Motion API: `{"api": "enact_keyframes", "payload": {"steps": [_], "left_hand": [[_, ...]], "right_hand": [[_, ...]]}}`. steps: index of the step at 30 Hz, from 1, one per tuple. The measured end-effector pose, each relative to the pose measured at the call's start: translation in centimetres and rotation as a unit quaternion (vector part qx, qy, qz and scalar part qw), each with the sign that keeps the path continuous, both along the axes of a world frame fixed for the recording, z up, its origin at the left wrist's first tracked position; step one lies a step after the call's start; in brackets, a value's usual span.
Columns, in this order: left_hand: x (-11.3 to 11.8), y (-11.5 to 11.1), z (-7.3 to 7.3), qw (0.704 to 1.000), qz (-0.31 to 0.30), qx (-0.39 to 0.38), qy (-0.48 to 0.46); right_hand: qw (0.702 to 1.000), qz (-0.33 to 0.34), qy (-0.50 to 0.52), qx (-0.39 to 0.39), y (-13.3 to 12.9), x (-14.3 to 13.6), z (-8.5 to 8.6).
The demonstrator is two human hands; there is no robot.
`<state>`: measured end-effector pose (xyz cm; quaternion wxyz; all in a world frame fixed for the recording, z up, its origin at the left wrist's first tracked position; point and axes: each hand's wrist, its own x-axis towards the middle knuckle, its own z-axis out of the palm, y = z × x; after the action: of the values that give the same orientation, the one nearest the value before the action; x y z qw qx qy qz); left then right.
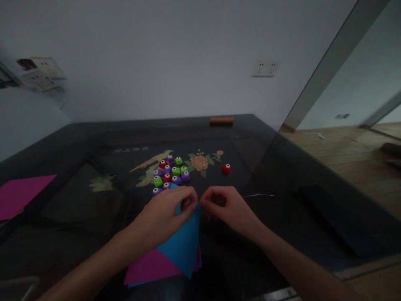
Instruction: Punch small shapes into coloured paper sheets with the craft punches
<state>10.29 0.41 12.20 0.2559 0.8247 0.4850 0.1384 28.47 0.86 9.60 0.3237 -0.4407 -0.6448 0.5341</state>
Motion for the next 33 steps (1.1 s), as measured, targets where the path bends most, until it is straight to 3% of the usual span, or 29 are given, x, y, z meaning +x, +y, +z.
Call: {"api": "enact_keyframes", "payload": {"steps": [17, 28, 33], "left_hand": [[0.3, -0.2, -0.2, 1.0, 0.01, 0.003, -0.008], [1.0, -0.7, -0.6, 0.995, 0.007, 0.099, 0.006], [1.1, -0.9, -0.6, 0.994, 0.013, 0.107, 0.011]], "right_hand": [[0.999, -0.012, 0.029, -0.009, -0.1, -0.1, -0.3], [0.991, -0.065, 0.098, -0.065, -0.4, -0.8, -0.7], [0.988, -0.084, 0.109, -0.074, -0.6, -1.0, -0.8]]}}
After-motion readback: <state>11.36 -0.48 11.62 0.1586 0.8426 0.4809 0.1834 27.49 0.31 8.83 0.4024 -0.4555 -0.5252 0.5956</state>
